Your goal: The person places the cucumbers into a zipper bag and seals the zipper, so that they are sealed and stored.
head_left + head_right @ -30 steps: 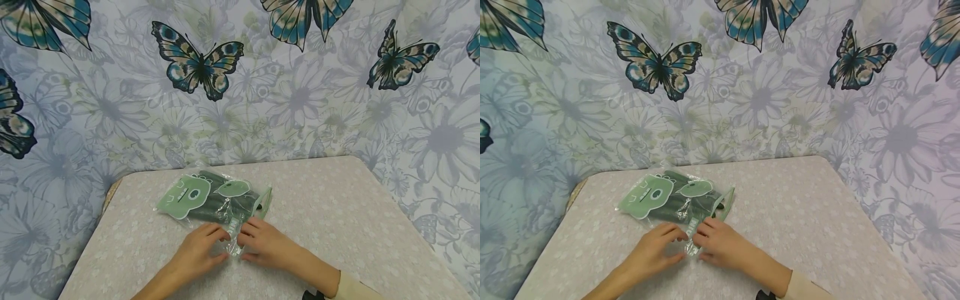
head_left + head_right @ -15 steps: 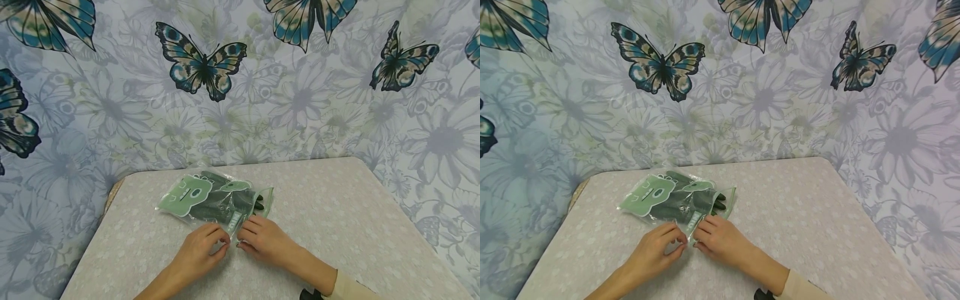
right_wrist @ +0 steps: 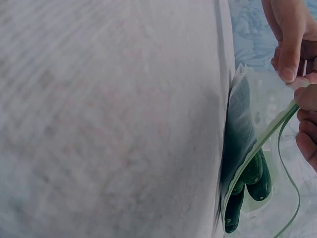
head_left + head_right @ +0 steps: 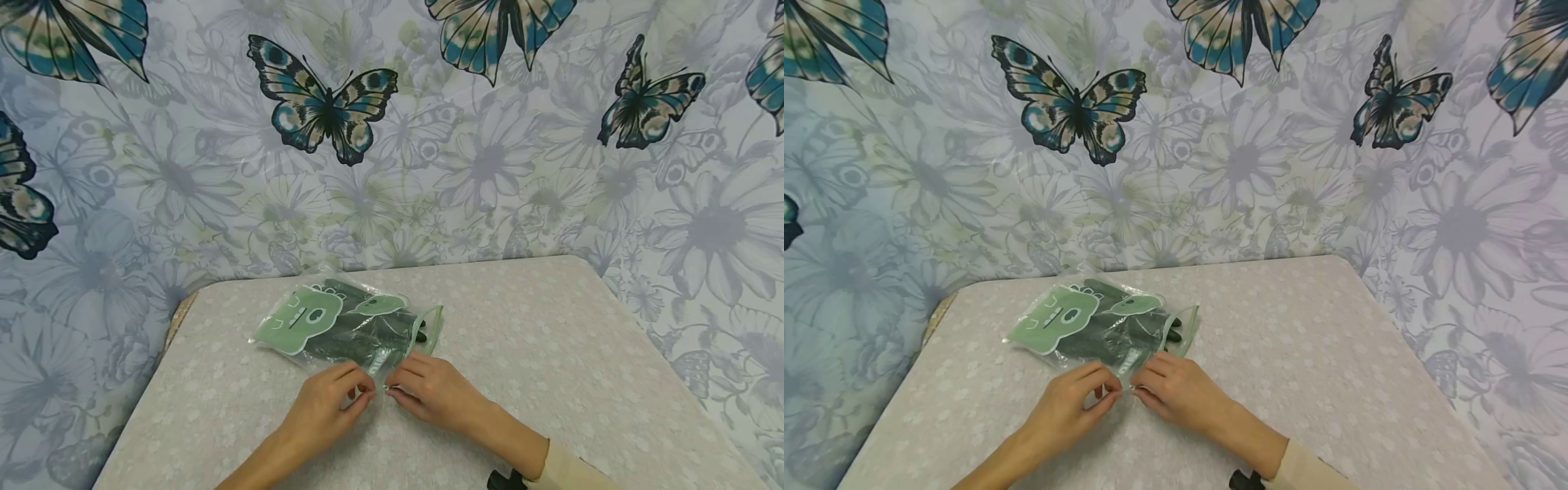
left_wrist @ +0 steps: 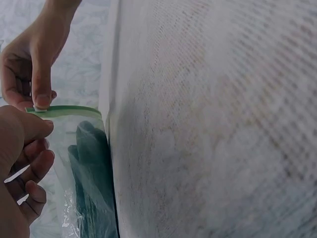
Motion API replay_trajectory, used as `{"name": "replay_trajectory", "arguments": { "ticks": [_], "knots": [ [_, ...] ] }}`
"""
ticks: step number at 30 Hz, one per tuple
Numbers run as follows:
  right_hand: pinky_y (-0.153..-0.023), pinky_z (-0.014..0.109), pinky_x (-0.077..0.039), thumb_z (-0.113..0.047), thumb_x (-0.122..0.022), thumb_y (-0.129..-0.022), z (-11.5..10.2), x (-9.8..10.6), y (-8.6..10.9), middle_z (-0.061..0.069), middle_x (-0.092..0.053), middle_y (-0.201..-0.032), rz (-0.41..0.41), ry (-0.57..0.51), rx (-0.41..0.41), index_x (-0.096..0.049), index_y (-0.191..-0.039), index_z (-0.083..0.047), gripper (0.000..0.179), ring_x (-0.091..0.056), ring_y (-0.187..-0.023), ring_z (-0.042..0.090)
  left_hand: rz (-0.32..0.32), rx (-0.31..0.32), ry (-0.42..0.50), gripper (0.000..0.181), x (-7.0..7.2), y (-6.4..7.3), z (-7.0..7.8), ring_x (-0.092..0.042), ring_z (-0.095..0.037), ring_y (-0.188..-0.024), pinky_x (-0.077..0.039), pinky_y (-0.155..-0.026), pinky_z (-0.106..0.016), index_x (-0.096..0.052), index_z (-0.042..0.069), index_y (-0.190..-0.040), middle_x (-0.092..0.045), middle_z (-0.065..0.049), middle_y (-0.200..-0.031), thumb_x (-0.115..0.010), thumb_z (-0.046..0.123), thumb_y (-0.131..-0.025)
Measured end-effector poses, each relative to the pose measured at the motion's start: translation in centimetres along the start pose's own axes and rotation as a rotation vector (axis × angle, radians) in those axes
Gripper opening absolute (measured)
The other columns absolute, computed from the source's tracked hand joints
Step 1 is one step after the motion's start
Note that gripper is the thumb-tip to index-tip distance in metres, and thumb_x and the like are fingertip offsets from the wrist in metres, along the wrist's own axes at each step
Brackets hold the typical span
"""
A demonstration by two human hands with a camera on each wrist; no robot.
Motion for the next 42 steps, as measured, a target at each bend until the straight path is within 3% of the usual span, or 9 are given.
{"name": "replay_trajectory", "arguments": {
  "ticks": [19, 27, 32, 42],
  "knots": [
    [-0.075, 0.015, -0.052, -0.014, -0.087, -0.087, 0.9, -0.3, -0.5, -0.011, -0.072, -0.094, 0.045, -0.031, -0.041, -0.075, -0.096, -0.018, 0.015, -0.063, -0.084, 0.004, -0.005, 0.016, 0.058, 0.023, 0.1, -0.2, -0.1, -0.061, 0.005, -0.074, -0.046, -0.067, -0.007, -0.068, 0.025, -0.093, -0.062, 0.017, -0.09, -0.085, 0.01, -0.09],
    [-0.078, 0.01, -0.053, -0.013, -0.085, -0.089, 1.7, -0.5, -0.1, -0.011, -0.071, -0.097, -0.016, -0.092, -0.135, -0.074, -0.098, -0.019, 0.016, -0.065, -0.088, 0.002, -0.002, 0.021, 0.063, 0.023, 0.1, -0.4, -0.1, -0.06, 0.005, -0.074, -0.044, -0.065, -0.007, -0.068, 0.023, -0.093, -0.062, 0.016, -0.091, -0.084, 0.007, -0.09],
    [-0.079, 0.012, -0.053, -0.014, -0.086, -0.088, 2.3, -0.5, 0.1, -0.011, -0.071, -0.097, -0.054, -0.075, -0.182, -0.075, -0.097, -0.02, 0.016, -0.065, -0.089, 0.002, 0.007, 0.014, 0.066, 0.024, 0.2, -0.6, 0.0, -0.062, 0.004, -0.076, -0.046, -0.066, -0.008, -0.068, 0.023, -0.093, -0.063, 0.016, -0.091, -0.083, 0.005, -0.089],
    [-0.073, 0.019, -0.054, -0.011, -0.087, -0.083, 3.8, -0.2, 0.5, -0.009, -0.071, -0.091, -0.05, 0.04, -0.112, -0.073, -0.09, -0.018, 0.018, -0.063, -0.084, 0.005, 0.034, 0.01, 0.05, 0.023, 0.5, -0.9, 0.2, -0.063, 0.005, -0.076, -0.047, -0.067, -0.009, -0.069, 0.022, -0.091, -0.064, 0.016, -0.091, -0.085, 0.005, -0.089]
  ]
}}
Point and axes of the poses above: each hand's wrist, its own y-axis away from the middle knuckle, its own x-axis out of the back of the hand, z = x × y, the point moved 4 cm from there along -y, towards the middle knuckle
